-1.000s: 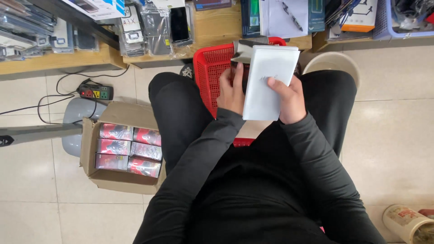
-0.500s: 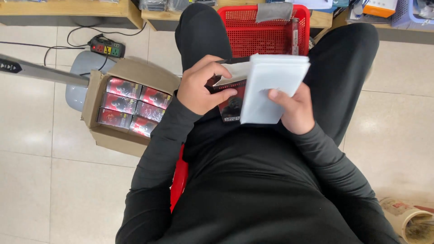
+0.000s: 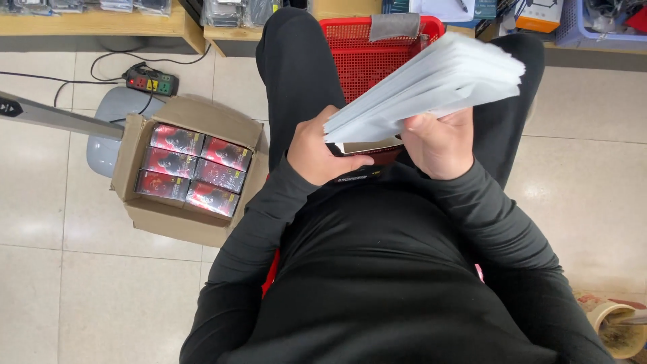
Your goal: The person is organizing mobile phone screen protectors by placing them into protective sleeves and then into a red plastic basket.
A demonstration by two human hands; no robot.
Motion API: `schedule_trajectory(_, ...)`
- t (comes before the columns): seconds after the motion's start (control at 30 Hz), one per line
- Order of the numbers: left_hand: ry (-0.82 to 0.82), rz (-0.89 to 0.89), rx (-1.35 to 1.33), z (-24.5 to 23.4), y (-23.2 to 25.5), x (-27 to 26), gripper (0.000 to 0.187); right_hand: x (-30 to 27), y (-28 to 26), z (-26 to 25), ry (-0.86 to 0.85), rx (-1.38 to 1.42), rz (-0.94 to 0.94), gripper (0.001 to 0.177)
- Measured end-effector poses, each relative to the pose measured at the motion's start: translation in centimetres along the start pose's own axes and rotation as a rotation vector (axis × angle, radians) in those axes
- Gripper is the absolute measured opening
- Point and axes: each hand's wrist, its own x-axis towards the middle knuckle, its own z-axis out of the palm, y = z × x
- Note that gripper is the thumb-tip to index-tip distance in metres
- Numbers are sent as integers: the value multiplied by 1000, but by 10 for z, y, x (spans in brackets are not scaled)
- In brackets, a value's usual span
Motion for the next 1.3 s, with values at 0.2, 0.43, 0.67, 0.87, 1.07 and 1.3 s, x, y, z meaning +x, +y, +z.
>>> schedule_trajectory(0.2,-4,-11,-43,0,-14,-10,50,0,-30,-30,-153,-278,25,33)
schedule_trajectory(0.43,-19,-15,1,11,-5,-11,51,21,-83,5,-286,-724,275,41)
schedule_trajectory(0.67,0,-51,28,7,-3,-13,56,17,-79,16,-351,-755,301,50)
schedule_trajectory(0.87,14,-10,3,7,-16,-24,56,-7,-61,13,-283,-773,131,45)
schedule_trajectory(1.07,103,87,22,10,-15,-24,39,-44,-34,2,-112,-692,122,22)
schedule_trajectory(1.3,126,271,-91,15,-6,-18,19,-41,-32,5,-128,-699,109,16)
